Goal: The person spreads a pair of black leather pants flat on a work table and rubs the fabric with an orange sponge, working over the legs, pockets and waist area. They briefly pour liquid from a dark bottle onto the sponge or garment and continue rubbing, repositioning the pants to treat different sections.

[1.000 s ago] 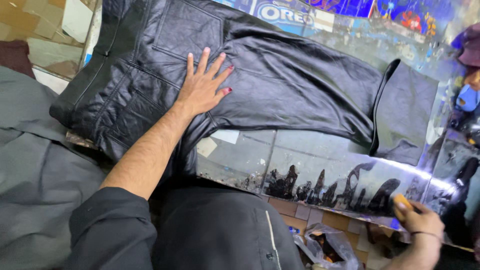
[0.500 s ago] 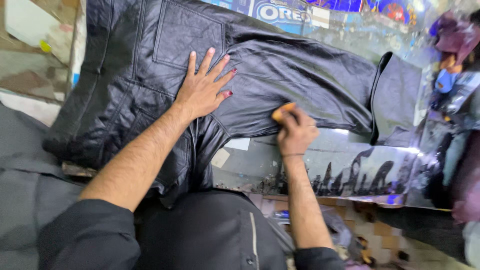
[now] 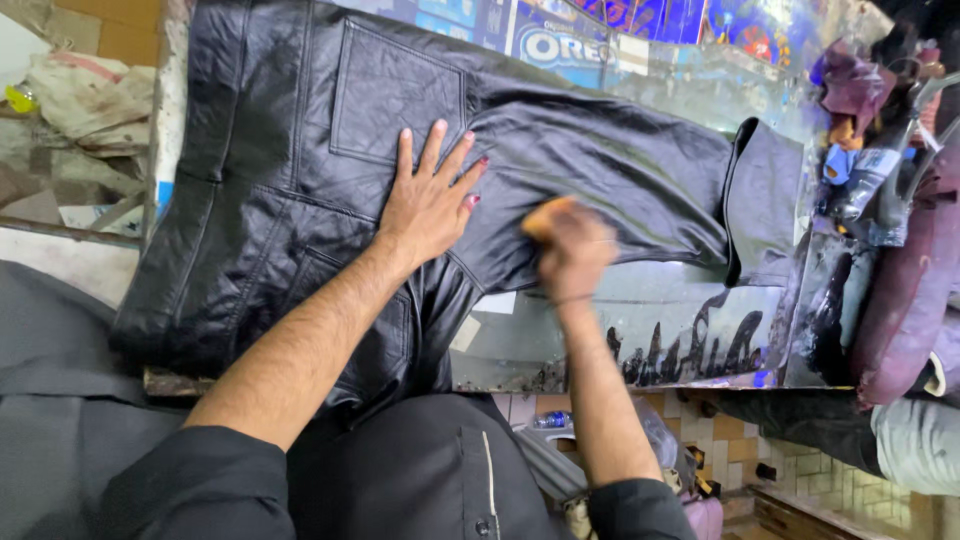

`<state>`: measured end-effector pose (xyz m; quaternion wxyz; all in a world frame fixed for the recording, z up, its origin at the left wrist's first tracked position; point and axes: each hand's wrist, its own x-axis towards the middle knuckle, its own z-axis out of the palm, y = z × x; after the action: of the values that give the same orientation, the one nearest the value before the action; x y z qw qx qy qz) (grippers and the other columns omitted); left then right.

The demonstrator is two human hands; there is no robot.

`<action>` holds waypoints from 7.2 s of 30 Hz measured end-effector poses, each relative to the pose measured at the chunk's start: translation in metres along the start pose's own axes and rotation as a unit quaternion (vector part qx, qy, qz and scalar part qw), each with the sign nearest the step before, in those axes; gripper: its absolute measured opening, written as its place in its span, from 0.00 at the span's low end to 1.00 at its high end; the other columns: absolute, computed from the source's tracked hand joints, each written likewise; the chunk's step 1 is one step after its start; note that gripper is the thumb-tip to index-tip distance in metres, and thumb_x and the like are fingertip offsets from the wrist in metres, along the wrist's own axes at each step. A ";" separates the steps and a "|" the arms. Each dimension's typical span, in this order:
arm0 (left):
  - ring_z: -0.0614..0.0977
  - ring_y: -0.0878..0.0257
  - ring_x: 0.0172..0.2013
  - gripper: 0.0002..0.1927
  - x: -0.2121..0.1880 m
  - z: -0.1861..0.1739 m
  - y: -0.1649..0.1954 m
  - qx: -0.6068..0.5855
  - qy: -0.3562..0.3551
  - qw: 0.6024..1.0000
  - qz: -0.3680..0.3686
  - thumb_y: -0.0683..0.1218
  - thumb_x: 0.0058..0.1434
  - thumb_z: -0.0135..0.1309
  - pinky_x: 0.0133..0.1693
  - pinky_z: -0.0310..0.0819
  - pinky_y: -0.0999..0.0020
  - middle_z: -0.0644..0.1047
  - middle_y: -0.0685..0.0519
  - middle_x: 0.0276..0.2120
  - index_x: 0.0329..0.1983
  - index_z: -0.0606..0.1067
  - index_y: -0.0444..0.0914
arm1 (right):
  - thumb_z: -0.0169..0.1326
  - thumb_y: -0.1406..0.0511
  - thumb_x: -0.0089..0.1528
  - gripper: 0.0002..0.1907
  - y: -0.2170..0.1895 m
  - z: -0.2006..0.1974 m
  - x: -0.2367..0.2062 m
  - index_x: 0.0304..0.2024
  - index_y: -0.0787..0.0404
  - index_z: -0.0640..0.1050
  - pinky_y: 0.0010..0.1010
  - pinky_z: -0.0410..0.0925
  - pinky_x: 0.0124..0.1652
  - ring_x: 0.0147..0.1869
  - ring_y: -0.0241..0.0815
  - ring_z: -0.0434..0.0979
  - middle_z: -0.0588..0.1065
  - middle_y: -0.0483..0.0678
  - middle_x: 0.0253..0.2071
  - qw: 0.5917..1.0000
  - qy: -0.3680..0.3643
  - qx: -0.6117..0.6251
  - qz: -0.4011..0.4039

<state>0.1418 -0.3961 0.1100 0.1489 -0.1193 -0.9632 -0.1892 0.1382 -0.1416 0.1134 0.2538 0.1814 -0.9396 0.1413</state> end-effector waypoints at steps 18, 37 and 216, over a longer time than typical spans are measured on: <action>0.51 0.42 0.75 0.26 0.001 -0.004 -0.003 -0.035 0.027 0.999 0.007 0.52 0.69 0.47 0.69 0.37 0.31 0.60 0.48 0.74 0.69 0.70 0.41 | 0.65 0.66 0.56 0.12 0.045 -0.031 0.031 0.44 0.55 0.83 0.55 0.62 0.46 0.54 0.60 0.73 0.76 0.57 0.55 0.976 0.055 -0.147 0.154; 0.48 0.39 0.76 0.27 -0.007 0.009 -0.002 -0.013 0.019 0.999 0.039 0.52 0.70 0.51 0.69 0.33 0.28 0.58 0.47 0.77 0.72 0.70 0.40 | 0.60 0.66 0.54 0.14 0.014 -0.027 -0.053 0.44 0.56 0.83 0.47 0.70 0.51 0.55 0.56 0.79 0.78 0.51 0.53 0.994 0.036 -0.034 -0.097; 0.56 0.29 0.74 0.31 0.008 -0.018 -0.038 0.080 0.088 0.982 -0.150 0.52 0.72 0.44 0.72 0.45 0.32 0.68 0.39 0.69 0.76 0.62 0.36 | 0.66 0.62 0.63 0.29 0.300 -0.139 -0.056 0.65 0.52 0.72 0.55 0.56 0.67 0.74 0.61 0.64 0.66 0.56 0.71 0.909 0.284 -0.137 0.273</action>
<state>0.1282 -0.4366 0.1159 0.2125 0.0558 -0.9652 -0.1418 0.1189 0.1915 0.1476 0.4838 -0.1665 -0.8507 0.1207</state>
